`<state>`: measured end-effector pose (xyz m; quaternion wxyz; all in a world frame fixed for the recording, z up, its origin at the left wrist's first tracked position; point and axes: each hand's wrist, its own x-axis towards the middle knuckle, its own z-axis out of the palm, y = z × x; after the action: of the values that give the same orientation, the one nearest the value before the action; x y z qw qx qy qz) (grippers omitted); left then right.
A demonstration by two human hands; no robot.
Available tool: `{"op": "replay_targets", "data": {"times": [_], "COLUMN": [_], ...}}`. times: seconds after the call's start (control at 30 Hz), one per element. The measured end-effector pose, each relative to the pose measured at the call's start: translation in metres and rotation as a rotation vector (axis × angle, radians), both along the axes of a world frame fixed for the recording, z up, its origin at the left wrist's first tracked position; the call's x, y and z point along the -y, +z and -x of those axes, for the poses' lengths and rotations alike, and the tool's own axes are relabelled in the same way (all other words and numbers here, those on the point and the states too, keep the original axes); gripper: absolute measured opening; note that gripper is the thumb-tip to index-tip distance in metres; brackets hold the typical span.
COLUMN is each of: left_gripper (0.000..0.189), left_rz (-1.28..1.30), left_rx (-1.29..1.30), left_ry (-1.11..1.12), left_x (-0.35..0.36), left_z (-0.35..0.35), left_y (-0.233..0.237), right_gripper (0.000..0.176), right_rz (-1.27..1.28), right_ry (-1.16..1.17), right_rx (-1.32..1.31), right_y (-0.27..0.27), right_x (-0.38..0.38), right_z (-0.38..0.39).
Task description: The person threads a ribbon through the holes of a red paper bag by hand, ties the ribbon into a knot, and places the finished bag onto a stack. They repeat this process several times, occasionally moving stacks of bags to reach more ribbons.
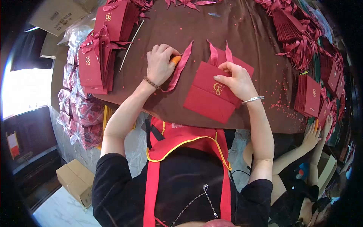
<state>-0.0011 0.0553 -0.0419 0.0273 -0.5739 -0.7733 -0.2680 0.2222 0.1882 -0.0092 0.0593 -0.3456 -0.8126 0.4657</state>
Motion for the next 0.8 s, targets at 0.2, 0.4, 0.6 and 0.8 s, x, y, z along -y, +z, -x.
{"op": "replay_targets", "data": {"times": [0.2, 0.4, 0.6, 0.8], "left_gripper": [0.013, 0.017, 0.018, 0.020], "left_rz": [-0.108, -0.087, -0.118, -0.152], "left_rx": [0.554, 0.327, 0.181, 0.227], "left_ry": [0.002, -0.231, -0.262, -0.270], "left_x": [0.004, 0.004, 0.001, 0.006], "left_z": [-0.029, -0.064, -0.078, -0.083], "left_y": [0.036, 0.038, 0.033, 0.039], "right_gripper": [0.032, 0.027, 0.029, 0.029], "right_rz": [0.080, 0.152, 0.199, 0.210], "right_ry": [-0.028, 0.010, 0.015, 0.018], "right_rx": [-0.037, -0.070, -0.091, -0.141], "right_y": [-0.003, -0.002, 0.002, 0.002], "right_x": [0.001, 0.001, 0.003, 0.004], "right_z": [-0.002, 0.000, -0.002, -0.004]}}
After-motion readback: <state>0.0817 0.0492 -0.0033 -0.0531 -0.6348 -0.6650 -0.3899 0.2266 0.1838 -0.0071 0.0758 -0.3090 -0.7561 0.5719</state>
